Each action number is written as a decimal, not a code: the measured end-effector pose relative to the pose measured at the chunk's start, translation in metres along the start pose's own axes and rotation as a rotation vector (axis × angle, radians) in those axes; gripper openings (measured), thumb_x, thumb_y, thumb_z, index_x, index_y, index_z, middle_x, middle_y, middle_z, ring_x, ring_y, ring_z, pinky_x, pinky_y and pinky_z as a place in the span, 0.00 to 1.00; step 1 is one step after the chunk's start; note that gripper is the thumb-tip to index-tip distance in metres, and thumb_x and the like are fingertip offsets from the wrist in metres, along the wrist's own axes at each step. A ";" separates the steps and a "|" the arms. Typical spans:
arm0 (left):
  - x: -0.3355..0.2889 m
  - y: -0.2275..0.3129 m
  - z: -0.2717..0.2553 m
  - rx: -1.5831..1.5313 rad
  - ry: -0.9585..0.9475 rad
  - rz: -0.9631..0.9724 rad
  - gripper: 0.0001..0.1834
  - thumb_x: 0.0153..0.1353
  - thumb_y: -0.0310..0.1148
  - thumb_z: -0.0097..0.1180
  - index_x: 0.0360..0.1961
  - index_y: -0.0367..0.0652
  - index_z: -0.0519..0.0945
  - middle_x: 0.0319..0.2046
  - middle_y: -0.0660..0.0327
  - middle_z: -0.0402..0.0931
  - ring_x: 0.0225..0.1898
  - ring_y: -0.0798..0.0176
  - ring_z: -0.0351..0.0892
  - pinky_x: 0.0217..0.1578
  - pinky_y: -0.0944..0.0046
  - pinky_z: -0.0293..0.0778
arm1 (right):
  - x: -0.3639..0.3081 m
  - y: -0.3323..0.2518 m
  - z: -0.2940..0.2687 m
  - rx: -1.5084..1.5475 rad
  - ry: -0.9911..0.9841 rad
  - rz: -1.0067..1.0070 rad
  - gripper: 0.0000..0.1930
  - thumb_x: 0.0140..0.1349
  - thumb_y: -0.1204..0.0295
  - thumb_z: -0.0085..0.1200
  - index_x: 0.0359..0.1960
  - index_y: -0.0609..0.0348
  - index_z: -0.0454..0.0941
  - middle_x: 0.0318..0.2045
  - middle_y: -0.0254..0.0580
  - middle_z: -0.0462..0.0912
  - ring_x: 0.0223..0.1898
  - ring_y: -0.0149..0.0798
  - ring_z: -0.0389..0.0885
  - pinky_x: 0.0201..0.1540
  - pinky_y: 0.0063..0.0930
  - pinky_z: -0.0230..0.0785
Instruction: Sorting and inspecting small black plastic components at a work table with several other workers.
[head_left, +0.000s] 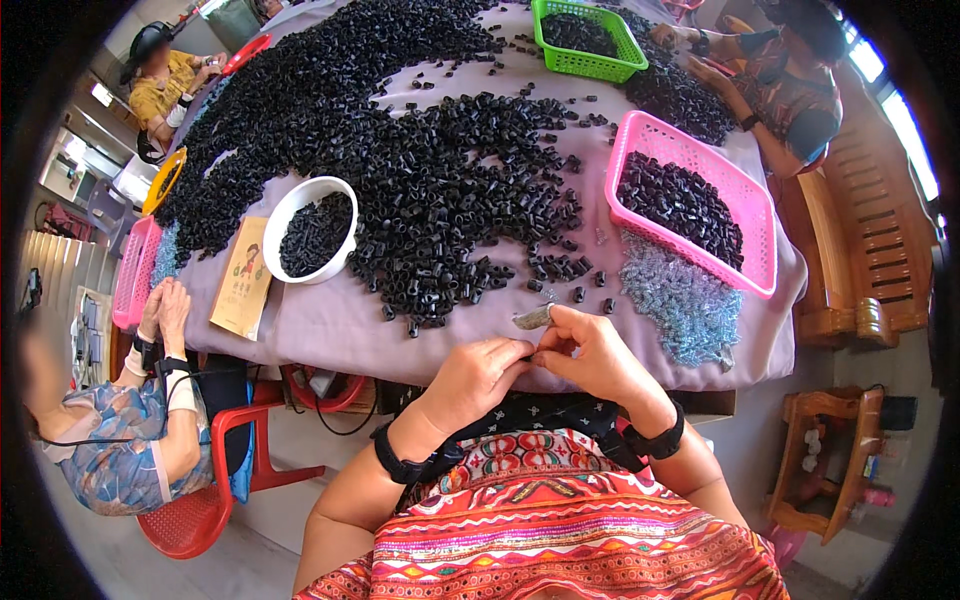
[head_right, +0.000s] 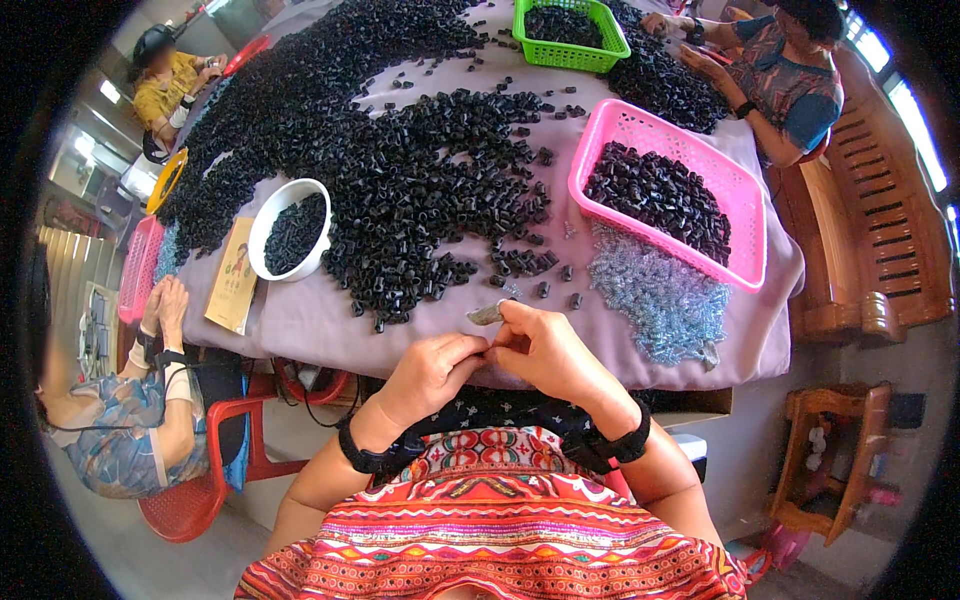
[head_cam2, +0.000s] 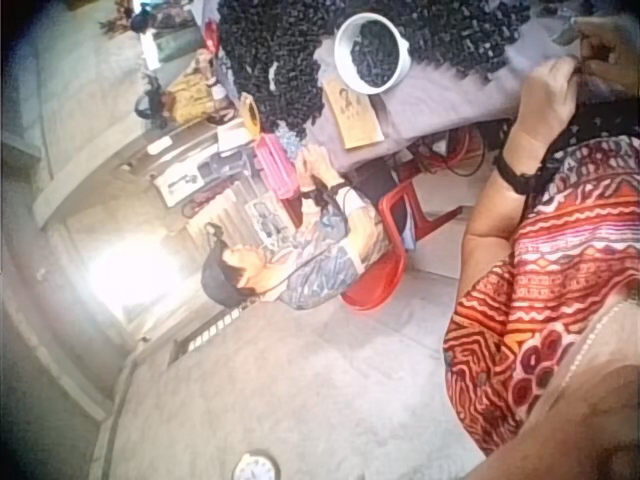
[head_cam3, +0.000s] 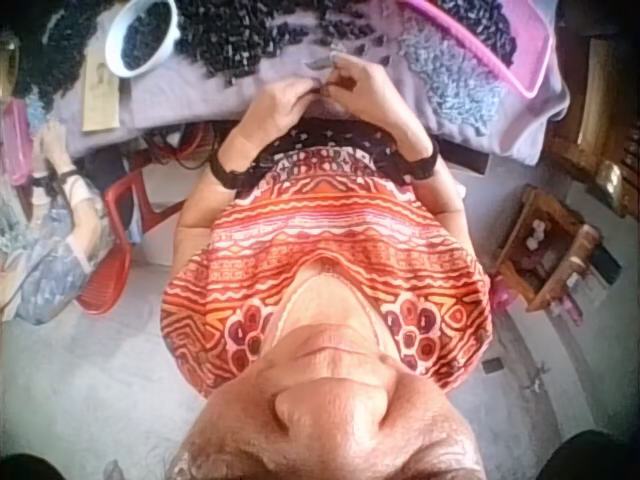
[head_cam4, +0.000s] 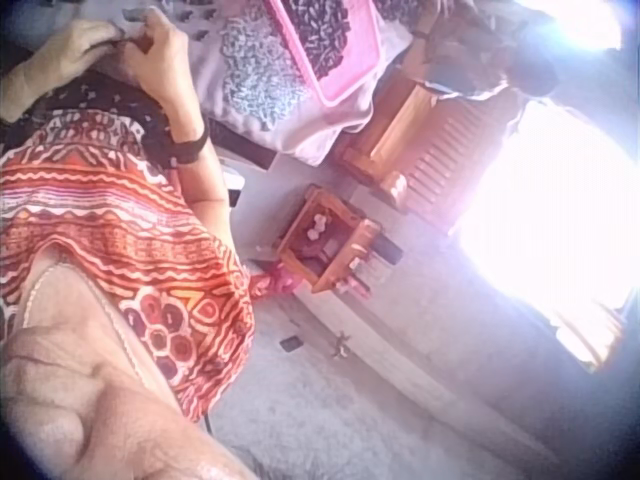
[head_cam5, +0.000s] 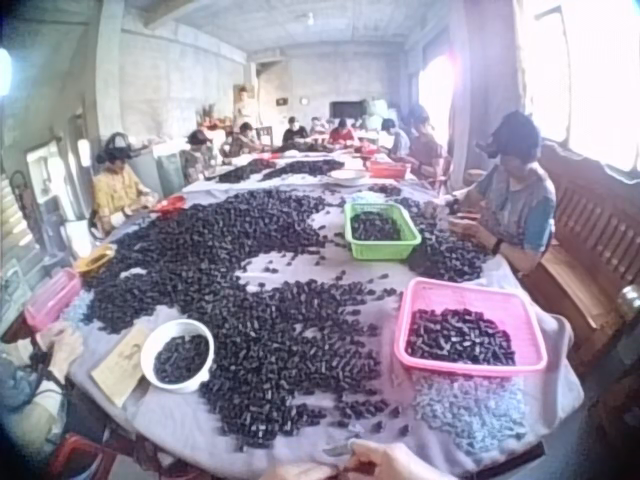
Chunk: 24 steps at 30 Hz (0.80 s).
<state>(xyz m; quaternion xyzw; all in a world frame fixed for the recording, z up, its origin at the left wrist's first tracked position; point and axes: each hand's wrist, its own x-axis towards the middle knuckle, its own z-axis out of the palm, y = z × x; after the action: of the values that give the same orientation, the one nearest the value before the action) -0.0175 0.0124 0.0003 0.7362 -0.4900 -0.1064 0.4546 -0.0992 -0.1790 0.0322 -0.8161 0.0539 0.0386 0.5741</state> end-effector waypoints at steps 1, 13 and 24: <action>0.000 0.001 0.000 -0.028 0.001 -0.001 0.10 0.59 0.23 0.60 0.42 0.36 0.80 0.36 0.49 0.82 0.38 0.45 0.83 0.40 0.55 0.78 | 0.001 0.001 -0.001 0.000 0.000 -0.001 0.10 0.57 0.78 0.61 0.34 0.64 0.69 0.23 0.39 0.81 0.26 0.26 0.75 0.29 0.26 0.68; -0.005 -0.004 -0.001 -0.129 -0.032 0.038 0.11 0.57 0.22 0.61 0.42 0.37 0.80 0.36 0.51 0.82 0.37 0.46 0.83 0.39 0.56 0.78 | 0.004 0.017 -0.001 0.246 -0.141 0.078 0.13 0.57 0.75 0.66 0.30 0.61 0.69 0.25 0.33 0.81 0.28 0.20 0.74 0.27 0.22 0.65; -0.002 0.002 -0.003 -0.556 -0.107 -0.309 0.09 0.65 0.22 0.56 0.46 0.36 0.80 0.36 0.61 0.84 0.31 0.70 0.80 0.35 0.69 0.76 | 0.016 0.017 -0.011 0.215 -0.011 0.057 0.12 0.57 0.71 0.68 0.31 0.63 0.76 0.24 0.33 0.81 0.28 0.20 0.73 0.29 0.24 0.68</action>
<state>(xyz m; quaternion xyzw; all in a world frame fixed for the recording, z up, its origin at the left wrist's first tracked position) -0.0179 0.0159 0.0034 0.6427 -0.3477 -0.3424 0.5906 -0.0856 -0.1955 0.0177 -0.7478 0.0778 0.0535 0.6572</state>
